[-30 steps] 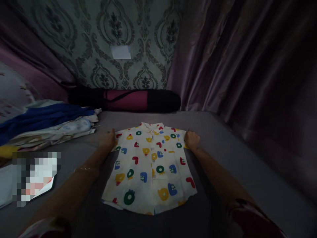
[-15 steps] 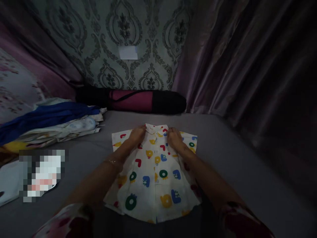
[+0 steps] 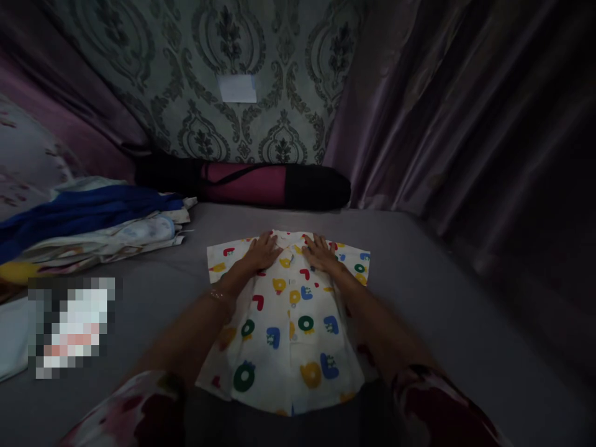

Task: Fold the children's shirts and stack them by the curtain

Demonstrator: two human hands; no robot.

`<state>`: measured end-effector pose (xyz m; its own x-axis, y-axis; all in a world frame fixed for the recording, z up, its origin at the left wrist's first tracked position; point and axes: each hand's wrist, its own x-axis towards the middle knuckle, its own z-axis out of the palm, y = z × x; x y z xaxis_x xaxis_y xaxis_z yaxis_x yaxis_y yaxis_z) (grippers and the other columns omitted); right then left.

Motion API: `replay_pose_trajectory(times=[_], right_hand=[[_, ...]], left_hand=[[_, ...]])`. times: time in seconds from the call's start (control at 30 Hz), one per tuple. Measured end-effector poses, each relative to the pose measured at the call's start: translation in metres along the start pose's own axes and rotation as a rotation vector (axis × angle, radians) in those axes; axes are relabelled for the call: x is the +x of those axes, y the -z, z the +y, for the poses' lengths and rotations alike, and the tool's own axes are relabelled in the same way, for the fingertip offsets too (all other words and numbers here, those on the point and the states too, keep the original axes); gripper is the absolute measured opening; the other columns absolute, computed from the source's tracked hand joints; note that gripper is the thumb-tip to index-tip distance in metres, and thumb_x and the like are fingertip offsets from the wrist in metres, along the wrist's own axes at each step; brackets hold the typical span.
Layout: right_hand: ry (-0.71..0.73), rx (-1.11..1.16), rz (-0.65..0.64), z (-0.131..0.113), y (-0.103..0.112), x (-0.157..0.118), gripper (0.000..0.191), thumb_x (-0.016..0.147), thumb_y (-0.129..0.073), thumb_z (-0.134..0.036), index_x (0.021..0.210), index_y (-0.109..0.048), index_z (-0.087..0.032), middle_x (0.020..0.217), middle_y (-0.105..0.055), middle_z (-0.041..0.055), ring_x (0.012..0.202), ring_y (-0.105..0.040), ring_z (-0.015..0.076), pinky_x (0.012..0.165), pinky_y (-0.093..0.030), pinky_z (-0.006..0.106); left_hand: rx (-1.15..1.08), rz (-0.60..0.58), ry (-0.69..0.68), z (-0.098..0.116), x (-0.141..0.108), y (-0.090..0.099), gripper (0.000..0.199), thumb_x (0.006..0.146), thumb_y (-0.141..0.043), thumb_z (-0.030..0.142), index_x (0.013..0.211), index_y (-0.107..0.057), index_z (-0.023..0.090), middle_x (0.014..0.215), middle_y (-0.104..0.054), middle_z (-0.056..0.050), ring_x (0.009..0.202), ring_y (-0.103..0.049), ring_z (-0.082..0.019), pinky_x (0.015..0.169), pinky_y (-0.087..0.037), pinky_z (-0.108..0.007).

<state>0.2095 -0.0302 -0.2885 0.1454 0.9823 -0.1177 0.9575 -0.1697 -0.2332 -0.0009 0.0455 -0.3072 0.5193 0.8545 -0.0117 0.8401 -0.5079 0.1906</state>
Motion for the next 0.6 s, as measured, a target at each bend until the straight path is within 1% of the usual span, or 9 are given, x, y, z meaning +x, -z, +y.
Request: replay_pose_trajectory(times=[0.03, 0.1, 0.17, 0.27, 0.33, 0.4, 0.47, 0.53, 0.6], right_hand=[[0.006, 0.006, -0.008, 0.004, 0.003, -0.004, 0.061, 0.098, -0.013, -0.051, 0.154, -0.017, -0.025, 0.161, -0.012, 0.0074, 0.147, -0.009, 0.0264, 0.116, -0.008, 0.054], [0.012, -0.024, 0.025, 0.016, 0.005, -0.015, 0.065, 0.098, -0.011, -0.05, 0.154, -0.017, -0.016, 0.16, -0.013, 0.0121, 0.147, -0.009, 0.0262, 0.117, -0.006, 0.05], [0.018, -0.069, 0.044, 0.03, 0.003, -0.027, 0.068, 0.098, -0.012, -0.049, 0.152, -0.019, -0.009, 0.159, -0.016, 0.0152, 0.147, -0.009, 0.0259, 0.118, -0.005, 0.046], [0.006, -0.101, 0.052, 0.047, -0.002, -0.037, 0.067, 0.099, -0.014, -0.047, 0.152, -0.02, -0.007, 0.159, -0.017, 0.0142, 0.147, -0.009, 0.0246, 0.118, -0.008, 0.043], [0.007, -0.112, 0.058, 0.052, -0.003, -0.038, 0.065, 0.099, -0.014, -0.045, 0.152, -0.02, -0.008, 0.159, -0.018, 0.0132, 0.147, -0.01, 0.0245, 0.118, -0.01, 0.043], [0.01, -0.118, 0.051, 0.051, -0.001, -0.041, 0.064, 0.099, -0.015, -0.045, 0.152, -0.021, -0.008, 0.159, -0.018, 0.0139, 0.147, -0.011, 0.0255, 0.118, -0.011, 0.046], [0.028, -0.133, 0.054, 0.042, 0.002, -0.05, 0.065, 0.099, -0.018, -0.045, 0.151, -0.022, -0.008, 0.159, -0.017, 0.0151, 0.147, -0.009, 0.0267, 0.118, -0.008, 0.048], [0.084, -0.146, 0.07, 0.027, 0.002, -0.069, 0.064, 0.099, -0.019, -0.044, 0.152, -0.021, -0.007, 0.159, -0.014, 0.0152, 0.147, -0.007, 0.0267, 0.118, -0.005, 0.049], [0.168, -0.128, 0.053, 0.009, -0.002, -0.094, 0.064, 0.099, -0.019, -0.044, 0.153, -0.02, -0.009, 0.16, -0.012, 0.0135, 0.148, -0.006, 0.0258, 0.118, -0.005, 0.048]], left_hand=[[0.009, 0.023, -0.023, -0.005, -0.007, 0.004, 0.064, 0.097, -0.025, 0.051, 0.147, -0.033, 0.013, 0.156, -0.025, -0.017, 0.144, -0.025, -0.029, 0.114, -0.023, -0.048], [0.05, 0.08, -0.045, -0.017, -0.025, 0.01, 0.063, 0.097, -0.026, 0.05, 0.146, -0.034, 0.012, 0.155, -0.027, -0.019, 0.143, -0.027, -0.029, 0.114, -0.021, -0.048], [0.101, 0.103, -0.023, -0.032, -0.044, 0.011, 0.062, 0.098, -0.026, 0.049, 0.146, -0.035, 0.011, 0.154, -0.029, -0.019, 0.143, -0.027, -0.03, 0.115, -0.017, -0.049], [0.129, 0.073, 0.003, -0.05, -0.063, 0.01, 0.059, 0.099, -0.025, 0.046, 0.146, -0.035, 0.012, 0.155, -0.029, -0.016, 0.143, -0.025, -0.027, 0.115, -0.019, -0.046], [0.14, 0.061, -0.008, -0.054, -0.069, 0.011, 0.057, 0.099, -0.024, 0.043, 0.146, -0.034, 0.013, 0.156, -0.029, -0.015, 0.144, -0.025, -0.026, 0.115, -0.02, -0.045], [0.181, 0.073, 0.0, -0.049, -0.073, 0.018, 0.058, 0.099, -0.025, 0.042, 0.146, -0.035, 0.01, 0.155, -0.028, -0.017, 0.144, -0.023, -0.027, 0.115, -0.018, -0.047], [0.238, 0.09, 0.032, -0.035, -0.082, 0.027, 0.057, 0.098, -0.028, 0.039, 0.145, -0.036, 0.007, 0.155, -0.026, -0.019, 0.145, -0.021, -0.03, 0.116, -0.015, -0.049], [0.269, 0.079, 0.041, -0.016, -0.098, 0.032, 0.056, 0.097, -0.032, 0.035, 0.145, -0.036, 0.007, 0.156, -0.025, -0.02, 0.145, -0.018, -0.031, 0.116, -0.013, -0.05], [0.247, 0.036, 0.013, 0.004, -0.12, 0.029, 0.056, 0.096, -0.033, 0.035, 0.146, -0.036, 0.008, 0.156, -0.026, -0.018, 0.146, -0.018, -0.031, 0.117, -0.014, -0.05]])
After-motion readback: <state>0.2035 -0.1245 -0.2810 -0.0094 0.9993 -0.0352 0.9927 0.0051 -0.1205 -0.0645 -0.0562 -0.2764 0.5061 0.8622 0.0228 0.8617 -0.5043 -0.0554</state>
